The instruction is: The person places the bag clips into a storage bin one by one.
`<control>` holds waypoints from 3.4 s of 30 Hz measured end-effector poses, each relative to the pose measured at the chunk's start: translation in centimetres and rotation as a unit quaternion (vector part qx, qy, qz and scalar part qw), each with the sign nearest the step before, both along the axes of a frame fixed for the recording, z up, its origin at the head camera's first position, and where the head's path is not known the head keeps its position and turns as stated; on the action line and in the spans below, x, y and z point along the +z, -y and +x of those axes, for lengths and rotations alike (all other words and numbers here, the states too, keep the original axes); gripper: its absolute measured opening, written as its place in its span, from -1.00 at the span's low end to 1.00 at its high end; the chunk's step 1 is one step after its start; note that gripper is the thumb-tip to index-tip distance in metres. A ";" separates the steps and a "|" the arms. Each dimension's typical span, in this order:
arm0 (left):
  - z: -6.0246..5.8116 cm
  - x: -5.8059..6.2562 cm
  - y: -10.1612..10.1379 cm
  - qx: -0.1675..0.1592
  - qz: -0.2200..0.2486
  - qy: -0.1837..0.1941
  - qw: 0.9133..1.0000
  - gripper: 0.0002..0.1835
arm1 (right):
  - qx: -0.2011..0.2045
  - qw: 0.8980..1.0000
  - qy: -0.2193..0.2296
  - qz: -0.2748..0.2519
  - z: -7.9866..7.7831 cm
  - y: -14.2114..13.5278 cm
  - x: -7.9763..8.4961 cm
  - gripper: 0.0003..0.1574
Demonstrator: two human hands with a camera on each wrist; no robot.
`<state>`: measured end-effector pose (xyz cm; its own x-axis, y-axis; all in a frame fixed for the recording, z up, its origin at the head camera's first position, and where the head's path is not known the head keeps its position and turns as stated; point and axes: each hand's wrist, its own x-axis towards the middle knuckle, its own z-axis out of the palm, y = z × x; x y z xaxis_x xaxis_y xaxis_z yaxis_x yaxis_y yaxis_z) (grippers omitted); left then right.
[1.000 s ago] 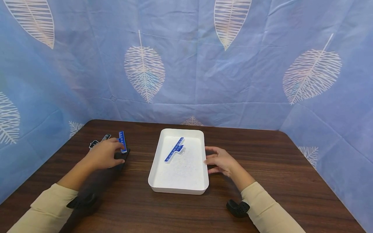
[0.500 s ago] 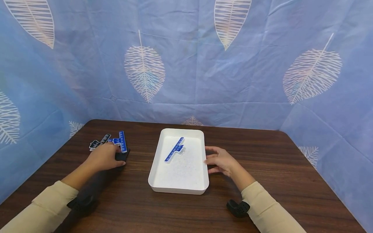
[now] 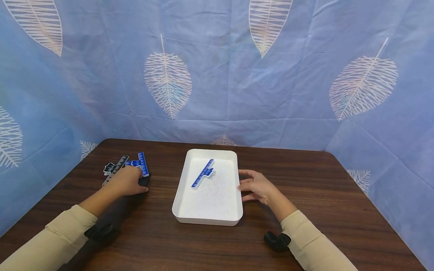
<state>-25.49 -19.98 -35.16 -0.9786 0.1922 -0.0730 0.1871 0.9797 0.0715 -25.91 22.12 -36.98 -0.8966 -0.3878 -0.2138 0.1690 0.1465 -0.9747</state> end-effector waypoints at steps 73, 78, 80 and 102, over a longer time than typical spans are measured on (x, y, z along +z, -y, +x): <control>1.2 4.5 -6.4 -0.107 0.076 -0.057 0.990 -0.76 | 0.005 1.000 0.000 -0.009 0.1 -0.1 -0.1 0.00; 0.9 4.9 -7.4 -0.110 0.072 -0.063 0.989 -0.74 | -0.001 1.000 0.002 -0.009 0.1 0.0 0.0 0.00; 0.7 5.0 -7.9 -0.110 0.073 -0.064 0.989 -0.75 | -0.002 1.000 0.003 -0.008 0.1 0.0 0.0 0.00; -1.6 5.7 -12.2 -0.083 0.045 -0.015 0.995 -0.59 | -0.001 1.000 0.002 -0.011 0.0 -0.1 0.0 -0.01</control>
